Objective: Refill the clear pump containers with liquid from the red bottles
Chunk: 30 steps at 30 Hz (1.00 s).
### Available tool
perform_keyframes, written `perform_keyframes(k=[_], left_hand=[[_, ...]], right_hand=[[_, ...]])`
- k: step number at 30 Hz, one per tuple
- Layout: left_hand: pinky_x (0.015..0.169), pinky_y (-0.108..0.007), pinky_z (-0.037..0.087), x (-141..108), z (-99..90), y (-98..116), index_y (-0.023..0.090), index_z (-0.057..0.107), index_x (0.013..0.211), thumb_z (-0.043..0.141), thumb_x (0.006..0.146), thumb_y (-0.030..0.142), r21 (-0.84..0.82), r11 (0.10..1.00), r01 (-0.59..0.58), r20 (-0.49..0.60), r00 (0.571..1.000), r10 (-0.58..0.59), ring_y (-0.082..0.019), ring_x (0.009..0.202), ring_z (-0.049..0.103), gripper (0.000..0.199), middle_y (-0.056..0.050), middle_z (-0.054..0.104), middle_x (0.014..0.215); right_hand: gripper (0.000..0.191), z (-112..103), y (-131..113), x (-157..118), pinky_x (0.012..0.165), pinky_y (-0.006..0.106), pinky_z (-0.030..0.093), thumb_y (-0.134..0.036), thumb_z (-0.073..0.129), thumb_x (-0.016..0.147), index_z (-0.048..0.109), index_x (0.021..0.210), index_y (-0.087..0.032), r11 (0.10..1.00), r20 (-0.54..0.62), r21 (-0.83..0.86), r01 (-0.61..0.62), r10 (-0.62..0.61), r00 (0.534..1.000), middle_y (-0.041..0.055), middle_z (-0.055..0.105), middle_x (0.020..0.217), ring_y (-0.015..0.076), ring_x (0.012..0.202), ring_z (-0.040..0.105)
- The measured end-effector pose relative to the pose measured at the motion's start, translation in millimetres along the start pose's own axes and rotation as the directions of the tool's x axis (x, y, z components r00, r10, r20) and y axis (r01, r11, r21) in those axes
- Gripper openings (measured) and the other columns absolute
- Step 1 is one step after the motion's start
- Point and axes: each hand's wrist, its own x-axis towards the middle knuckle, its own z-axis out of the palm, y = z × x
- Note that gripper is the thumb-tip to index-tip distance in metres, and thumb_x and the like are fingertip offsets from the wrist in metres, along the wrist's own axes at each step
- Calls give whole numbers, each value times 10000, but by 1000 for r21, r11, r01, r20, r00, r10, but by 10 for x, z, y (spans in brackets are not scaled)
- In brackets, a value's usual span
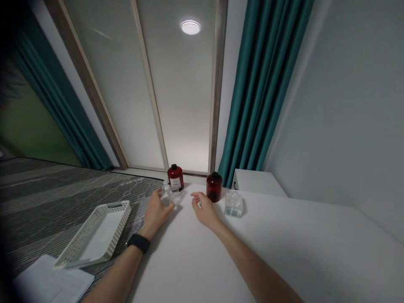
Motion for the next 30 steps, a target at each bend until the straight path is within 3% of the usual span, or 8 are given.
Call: perform_keyframes(k=[8, 13, 17, 22, 30], left_hand=[[933, -473, 501, -9, -44, 34, 152, 408, 1267, 673, 755, 203, -113, 990, 86, -65, 993, -94, -358, 1131, 600, 579, -192, 604, 1201], [929, -484, 496, 23, -118, 57, 128, 447, 1242, 630, 741, 206, -136, 981, 138, -135, 978, -157, -345, 1080, 620, 539, -174, 624, 1136], [913, -464, 507, 47, -140, 51, 131, 461, 1244, 610, 721, 229, -128, 973, 190, -170, 963, -211, -315, 1037, 634, 553, -136, 624, 1084], [884, -461, 514, 45, -145, 46, 133, 471, 1232, 585, 722, 222, -109, 975, 194, -216, 953, -214, -300, 996, 641, 530, -115, 626, 1042], [904, -497, 508, 25, -143, 37, 132, 463, 1236, 583, 718, 222, -128, 980, 152, -286, 940, -183, -319, 1004, 637, 539, -125, 624, 1057]], right_hand=[[385, 438, 90, 862, 854, 378, 518, -278, 525, 877, 558, 1258, -235, 998, -127, 49, 28, -21, 992, 105, 591, 1246, 236, 1101, 592], [330, 580, -21, 1149, 945, 391, 479, -309, 547, 861, 594, 1179, -233, 997, -120, 51, 65, -58, 991, 102, 587, 1240, 247, 1194, 536], [317, 688, -67, 1283, 976, 415, 452, -374, 627, 806, 568, 1075, -217, 998, -126, 50, 45, -39, 991, 81, 610, 1114, 249, 1079, 574], [490, 783, -75, 1361, 878, 419, 495, -405, 704, 736, 474, 1123, -212, 998, -108, 66, -10, 17, 994, 56, 628, 1025, 243, 926, 621], [433, 741, -76, 1314, 968, 414, 472, -321, 676, 753, 523, 1147, -227, 996, -82, 86, 3, 4, 997, 71, 647, 1130, 233, 1027, 628]])
